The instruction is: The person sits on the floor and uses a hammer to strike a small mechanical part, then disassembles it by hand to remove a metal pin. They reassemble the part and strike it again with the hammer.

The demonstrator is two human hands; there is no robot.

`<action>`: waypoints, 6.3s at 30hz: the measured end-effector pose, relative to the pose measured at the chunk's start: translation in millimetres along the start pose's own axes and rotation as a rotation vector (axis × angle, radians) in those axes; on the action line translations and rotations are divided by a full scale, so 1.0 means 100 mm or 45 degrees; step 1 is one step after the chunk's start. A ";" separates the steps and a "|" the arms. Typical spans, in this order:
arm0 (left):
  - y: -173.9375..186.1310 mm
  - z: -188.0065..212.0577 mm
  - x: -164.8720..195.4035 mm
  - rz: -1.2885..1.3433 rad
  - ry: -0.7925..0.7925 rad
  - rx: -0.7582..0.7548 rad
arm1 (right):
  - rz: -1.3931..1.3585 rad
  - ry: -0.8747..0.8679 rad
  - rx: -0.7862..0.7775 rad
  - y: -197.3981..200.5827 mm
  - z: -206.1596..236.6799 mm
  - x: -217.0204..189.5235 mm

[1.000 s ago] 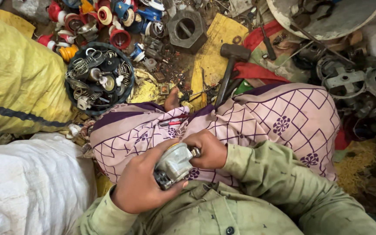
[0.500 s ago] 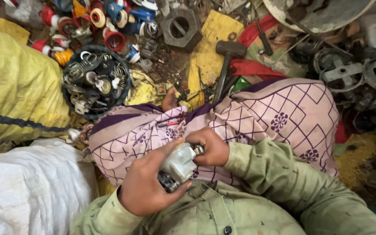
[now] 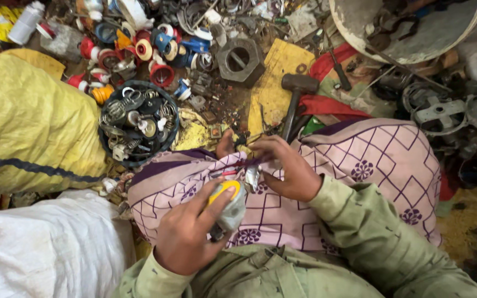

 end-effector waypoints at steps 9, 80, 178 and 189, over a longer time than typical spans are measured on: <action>-0.05 0.03 -0.03 0.101 0.043 0.011 | 0.285 0.360 0.001 -0.14 0.07 -0.35; -3.55 -1.03 -2.90 1.917 1.588 0.282 | -0.163 -0.723 0.537 1.01 -0.12 2.58; -3.69 -0.95 -2.99 2.039 1.640 -0.049 | 0.896 -0.542 0.421 0.74 -0.85 2.23; -4.09 -0.98 -2.75 2.912 1.685 -0.546 | 0.003 -0.502 0.597 1.11 -0.72 1.50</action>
Point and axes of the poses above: each hand's wrist, its own z-axis away from the middle knuckle, its own y-axis out of the back of the hand, x = y × z, the point moved 8 cm from there along -z, towards the middle knuckle, and after that the axes turned 1 degree about y, right-handed, at the moved point
